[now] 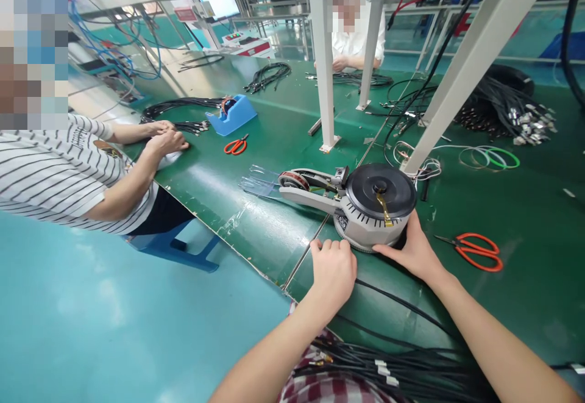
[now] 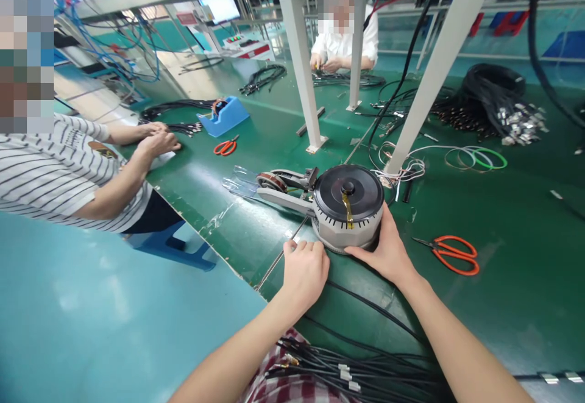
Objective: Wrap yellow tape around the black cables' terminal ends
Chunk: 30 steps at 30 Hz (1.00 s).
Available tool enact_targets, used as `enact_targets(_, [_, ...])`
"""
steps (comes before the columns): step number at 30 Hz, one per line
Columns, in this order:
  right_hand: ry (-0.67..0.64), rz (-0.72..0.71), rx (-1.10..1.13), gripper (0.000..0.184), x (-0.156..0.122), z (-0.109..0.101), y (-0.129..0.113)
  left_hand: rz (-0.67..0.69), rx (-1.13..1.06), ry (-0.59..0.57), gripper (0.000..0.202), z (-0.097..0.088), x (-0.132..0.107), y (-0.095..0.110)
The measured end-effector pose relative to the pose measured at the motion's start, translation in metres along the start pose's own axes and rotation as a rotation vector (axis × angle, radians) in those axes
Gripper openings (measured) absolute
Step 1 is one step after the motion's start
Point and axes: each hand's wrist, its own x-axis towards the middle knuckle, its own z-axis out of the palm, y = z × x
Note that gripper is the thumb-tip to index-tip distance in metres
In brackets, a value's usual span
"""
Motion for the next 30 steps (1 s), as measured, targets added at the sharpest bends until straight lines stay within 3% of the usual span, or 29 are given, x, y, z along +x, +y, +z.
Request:
enact_targets(4, [0.003,-0.005,-0.009,0.132,0.0,0.001,0.001,0.063,-0.055,0.002,0.013,0.008,-0.005,0.025])
enact_targets(12, [-0.002,0.001,-0.01,0.131,-0.001,0.0,0.0,0.004,0.01,-0.011,0.018,-0.008,0.001,-0.013])
enact_targets(15, [-0.005,0.005,-0.005,0.132,0.0,0.0,0.0,-0.016,0.003,-0.015,0.014,-0.001,-0.001,0.002])
enact_targets(19, [0.004,-0.009,-0.003,0.133,0.0,0.0,0.0,0.057,-0.039,-0.025,0.013,0.006,-0.005,0.023])
enact_targets(26, [-0.008,0.007,0.007,0.131,0.0,-0.002,-0.004,0.016,0.039,-0.028,0.018,-0.01,0.002,-0.011])
enact_targets(30, [-0.002,-0.009,-0.002,0.132,0.0,-0.001,-0.003,0.015,0.024,-0.026,0.014,0.002,-0.002,0.012])
